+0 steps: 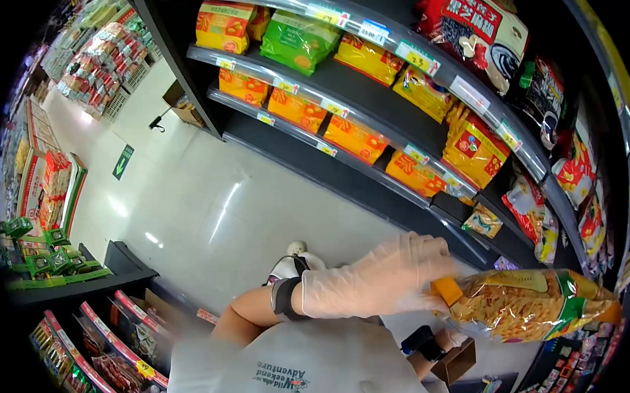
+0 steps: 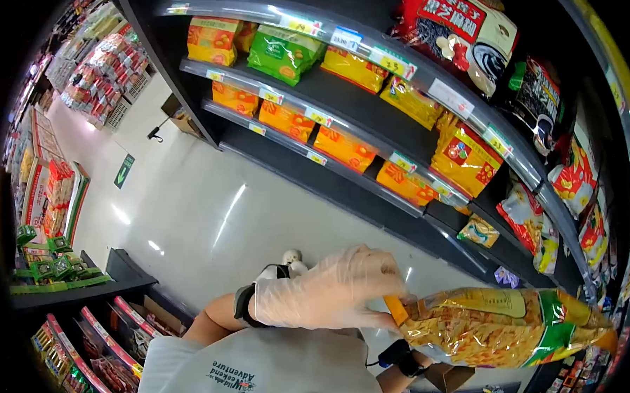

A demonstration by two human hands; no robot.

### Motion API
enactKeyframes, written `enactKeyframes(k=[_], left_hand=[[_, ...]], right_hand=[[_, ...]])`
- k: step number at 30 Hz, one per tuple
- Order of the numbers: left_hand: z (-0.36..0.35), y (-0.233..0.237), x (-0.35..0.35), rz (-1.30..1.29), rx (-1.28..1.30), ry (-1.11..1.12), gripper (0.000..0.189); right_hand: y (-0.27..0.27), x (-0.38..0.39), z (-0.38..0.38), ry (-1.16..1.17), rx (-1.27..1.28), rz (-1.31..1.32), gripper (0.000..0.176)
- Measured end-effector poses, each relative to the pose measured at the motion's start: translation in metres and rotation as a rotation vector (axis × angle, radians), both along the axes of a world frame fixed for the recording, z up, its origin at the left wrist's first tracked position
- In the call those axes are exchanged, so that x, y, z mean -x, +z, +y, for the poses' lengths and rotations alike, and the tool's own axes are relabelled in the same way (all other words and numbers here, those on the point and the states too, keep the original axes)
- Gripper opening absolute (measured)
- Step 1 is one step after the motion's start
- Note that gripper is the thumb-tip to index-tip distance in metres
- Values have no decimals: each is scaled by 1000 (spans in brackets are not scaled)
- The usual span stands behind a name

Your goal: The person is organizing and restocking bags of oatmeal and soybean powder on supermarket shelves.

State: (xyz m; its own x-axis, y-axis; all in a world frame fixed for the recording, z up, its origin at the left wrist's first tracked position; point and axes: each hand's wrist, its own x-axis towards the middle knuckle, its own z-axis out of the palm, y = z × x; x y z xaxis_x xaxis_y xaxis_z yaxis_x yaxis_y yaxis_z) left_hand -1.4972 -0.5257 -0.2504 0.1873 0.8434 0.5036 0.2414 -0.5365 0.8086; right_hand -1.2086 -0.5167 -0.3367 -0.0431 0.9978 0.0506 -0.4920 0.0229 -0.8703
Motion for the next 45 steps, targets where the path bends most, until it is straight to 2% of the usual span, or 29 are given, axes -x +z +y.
enactKeyframes(k=[2, 7, 9, 11, 13, 14, 17, 19, 20, 21, 23, 31, 37, 40, 41, 43, 45], left_hand=[[1, -1, 5, 4, -147, 55, 27], [-1, -5, 6, -64, -153, 57, 19], [0, -7, 5, -39, 5, 117, 20], [7, -4, 11, -44, 3, 84, 21], [14, -5, 17, -150, 77, -133, 20], [19, -8, 21, -207, 53, -202, 27], [25, 0, 29, -200, 341, -425, 54], [38, -23, 16, -155, 188, -443, 87], [35, -18, 15, -63, 89, -428, 95], [35, -19, 8, -30, 71, -454, 95], [39, -25, -5, -76, 236, -531, 81], [52, -36, -36, -32, 423, -594, 77], [62, -49, -78, 13, 539, -574, 74], [72, -53, -119, 44, 552, -572, 72], [75, -56, -135, 52, 557, -574, 72], [80, -60, -171, 65, 551, -579, 71], [89, -60, -215, 65, 529, -585, 70]], right_hand=[[1, 0, -3, -4, -10, 16, 49], [5, -3, -9, -17, -39, 52, 49], [4, -3, -11, -20, -51, 72, 49], [3, -2, -12, -16, -47, 105, 49], [2, 1, -14, 4, -24, 123, 49], [2, 7, -13, 9, -11, 136, 49], [-3, 18, -13, 72, 69, 191, 49], [-1, 27, -5, 114, 88, 243, 49], [-2, 29, -3, 133, 94, 268, 49], [-2, 31, 1, 145, 96, 288, 49], [-5, 33, 5, 178, 99, 324, 49], [-20, 13, 15, 231, 42, 476, 50], [-33, -59, -10, 215, -93, 580, 50], [-43, -111, -29, 288, -237, 631, 50], [-39, -120, -39, 269, -245, 636, 50], [-28, -134, -60, -204, -14, 450, 53], [-22, -171, -73, -328, 78, 405, 53]])
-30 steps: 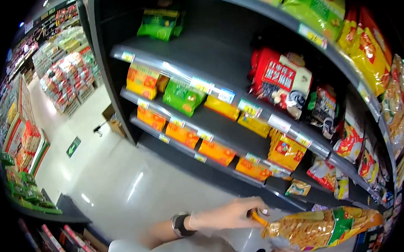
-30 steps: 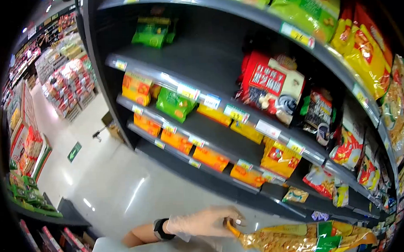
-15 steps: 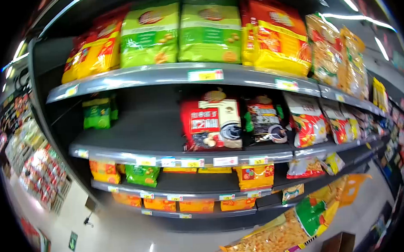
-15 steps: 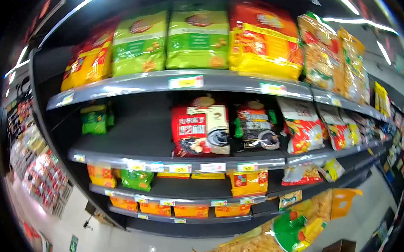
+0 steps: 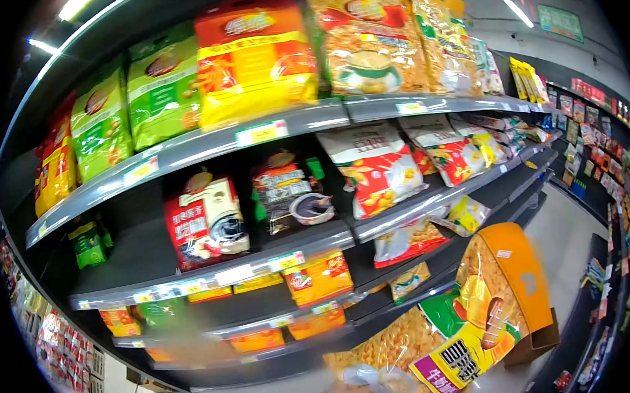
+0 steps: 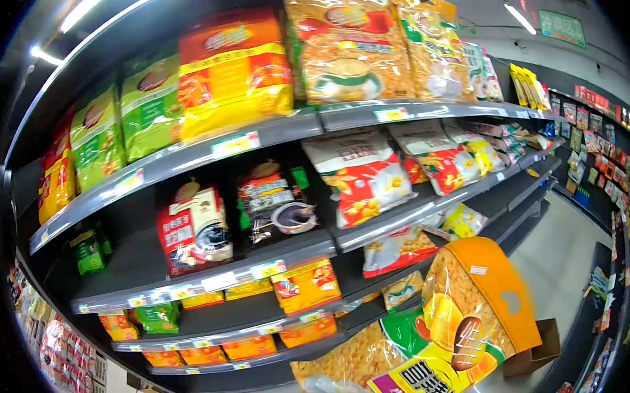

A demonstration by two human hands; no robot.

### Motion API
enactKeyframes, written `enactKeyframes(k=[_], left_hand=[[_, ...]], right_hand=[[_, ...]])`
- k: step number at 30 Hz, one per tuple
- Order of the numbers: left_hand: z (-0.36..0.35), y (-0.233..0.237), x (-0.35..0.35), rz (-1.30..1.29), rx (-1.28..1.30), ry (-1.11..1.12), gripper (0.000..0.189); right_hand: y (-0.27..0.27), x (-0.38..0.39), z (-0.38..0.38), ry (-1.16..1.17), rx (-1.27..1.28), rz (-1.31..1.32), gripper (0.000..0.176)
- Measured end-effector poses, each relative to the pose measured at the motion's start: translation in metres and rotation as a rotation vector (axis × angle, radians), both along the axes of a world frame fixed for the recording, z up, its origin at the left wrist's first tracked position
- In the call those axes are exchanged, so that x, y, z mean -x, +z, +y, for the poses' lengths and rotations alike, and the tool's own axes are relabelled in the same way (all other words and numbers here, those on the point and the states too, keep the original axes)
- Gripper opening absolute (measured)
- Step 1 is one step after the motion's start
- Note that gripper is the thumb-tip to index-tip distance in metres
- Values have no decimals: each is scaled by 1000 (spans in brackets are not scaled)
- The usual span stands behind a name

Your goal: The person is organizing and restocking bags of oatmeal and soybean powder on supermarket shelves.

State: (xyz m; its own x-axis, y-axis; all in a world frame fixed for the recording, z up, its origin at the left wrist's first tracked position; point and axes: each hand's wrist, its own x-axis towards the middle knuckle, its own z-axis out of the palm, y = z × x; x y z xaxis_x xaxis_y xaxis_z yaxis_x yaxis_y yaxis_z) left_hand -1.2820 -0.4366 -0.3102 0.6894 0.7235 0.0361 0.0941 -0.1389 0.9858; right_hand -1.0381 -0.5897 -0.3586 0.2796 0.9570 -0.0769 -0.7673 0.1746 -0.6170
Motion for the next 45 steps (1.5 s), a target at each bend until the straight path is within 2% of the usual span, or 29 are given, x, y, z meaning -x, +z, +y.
enactKeyframes(k=[8, 9, 12, 13, 17, 19, 23, 26, 28, 29, 32, 33, 34, 37, 40, 42, 43, 45], left_hand=[[18, -2, -177, -4, -103, -84, 67], [12, -5, -196, -4, -77, -98, 67], [11, -7, -248, -35, 266, -210, 59], [15, -11, -260, -5, 132, -250, 58], [36, -29, -303, 81, 73, -338, 58], [55, -31, -324, 218, 89, -484, 53], [99, -25, -371, 252, 165, -474, 49], [133, 8, -407, 245, 179, -508, 46], [161, 35, -437, 419, 254, -529, 44], [174, -21, -454, 120, 248, -500, 42], [212, -10, -498, 138, 175, -488, 45], [222, -1, -514, 58, 190, -515, 42], [235, 2, -528, 167, 126, -547, 42], [254, 0, -569, 130, 133, -657, 41], [266, -8, -612, 183, 109, -695, 42], [267, -13, -646, 182, 239, -795, 45], [268, -16, -661, 261, 194, -815, 48], [269, -34, -694, 257, 208, -837, 48]], right_hand=[[-6, -144, -49, -214, 220, -91, 53], [-6, -159, -52, -236, 247, -100, 53], [-4, -198, -54, -279, 310, -123, 53], [-4, -209, -54, -287, 328, -129, 53], [-11, -243, -45, -310, 386, -129, 53], [-17, -257, -33, -322, 410, -130, 54], [-25, -286, 5, -341, 438, -142, 54], [-31, -309, 43, -365, 449, -151, 54], [-32, -327, 71, -397, 451, -161, 54], [-32, -341, 82, -432, 454, -156, 54], [-51, -383, 109, -361, 521, -174, 51], [-57, -393, 120, -384, 539, -154, 51], [-54, -404, 135, -443, 475, -120, 51], [-46, -417, 145, -577, 378, -30, 54], [-46, -444, 155, -645, 303, -167, 58], [-45, -466, 153, -665, 326, -126, 57], [-42, -482, 155, -674, 348, -99, 56], [-38, -514, 157, -675, 383, -44, 55]])
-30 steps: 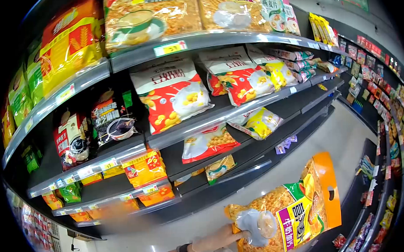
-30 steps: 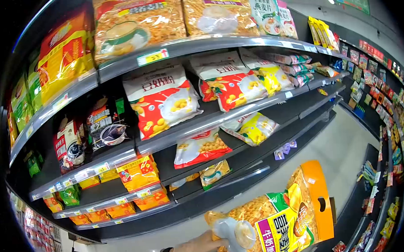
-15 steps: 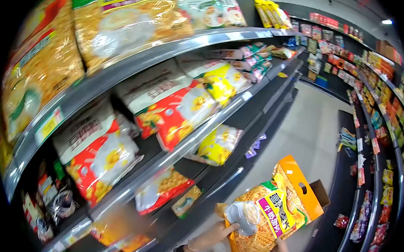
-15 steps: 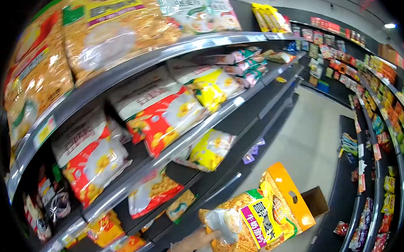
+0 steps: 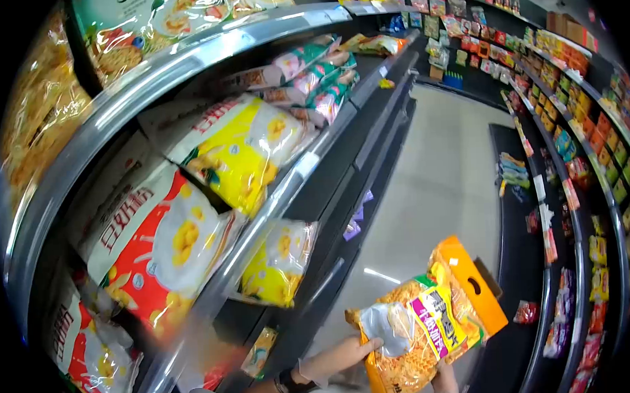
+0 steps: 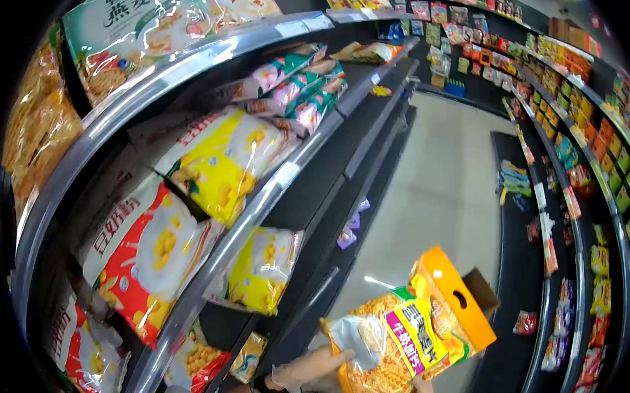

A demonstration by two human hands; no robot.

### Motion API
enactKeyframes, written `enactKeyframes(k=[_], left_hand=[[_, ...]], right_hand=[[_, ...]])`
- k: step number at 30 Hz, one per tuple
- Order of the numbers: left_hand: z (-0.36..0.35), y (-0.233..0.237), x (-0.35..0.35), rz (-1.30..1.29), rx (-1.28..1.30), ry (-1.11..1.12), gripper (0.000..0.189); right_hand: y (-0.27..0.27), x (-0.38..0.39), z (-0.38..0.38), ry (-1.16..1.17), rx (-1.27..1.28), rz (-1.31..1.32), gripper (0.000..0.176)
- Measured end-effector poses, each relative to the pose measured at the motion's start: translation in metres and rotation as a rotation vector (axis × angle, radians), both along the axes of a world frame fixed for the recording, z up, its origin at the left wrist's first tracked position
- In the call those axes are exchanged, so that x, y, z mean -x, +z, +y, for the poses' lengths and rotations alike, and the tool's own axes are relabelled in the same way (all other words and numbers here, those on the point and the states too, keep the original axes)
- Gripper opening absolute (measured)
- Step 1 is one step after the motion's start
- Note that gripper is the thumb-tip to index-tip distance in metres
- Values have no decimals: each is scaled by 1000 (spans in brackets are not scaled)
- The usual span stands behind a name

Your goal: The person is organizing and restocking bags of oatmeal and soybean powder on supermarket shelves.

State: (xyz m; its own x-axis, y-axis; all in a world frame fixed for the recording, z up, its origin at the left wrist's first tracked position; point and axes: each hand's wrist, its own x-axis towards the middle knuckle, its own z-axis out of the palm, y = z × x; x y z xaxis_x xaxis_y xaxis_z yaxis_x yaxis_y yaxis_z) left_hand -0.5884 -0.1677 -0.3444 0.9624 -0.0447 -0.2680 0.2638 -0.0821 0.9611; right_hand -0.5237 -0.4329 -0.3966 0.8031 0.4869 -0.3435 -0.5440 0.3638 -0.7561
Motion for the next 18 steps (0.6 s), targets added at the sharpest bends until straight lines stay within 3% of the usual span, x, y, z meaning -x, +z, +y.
enactKeyframes(k=[5, 6, 8, 11, 13, 16, 17, 18], left_hand=[[26, 3, -100, 95, -84, 10, 50], [30, -5, -116, 2, 32, 69, 52], [49, -13, -146, -57, -16, 136, 52], [82, -47, -172, -230, -87, 231, 51], [109, -62, -183, 71, -279, 260, 49], [147, -60, -193, -12, -229, 469, 49], [163, -59, -199, -36, -227, 533, 48], [178, -58, -203, -57, -227, 599, 48]], right_hand=[[19, -108, 36, 58, 1, 150, 51], [23, -131, 48, 87, -6, 178, 51], [29, -173, 75, 146, -12, 232, 50], [35, -230, 126, 250, -45, 333, 48], [25, -263, 161, 370, -96, 352, 46], [-19, -300, 218, 435, -85, 190, 46], [-8, -308, 238, 527, -157, 303, 49], [6, -310, 260, 501, -165, 289, 38]])
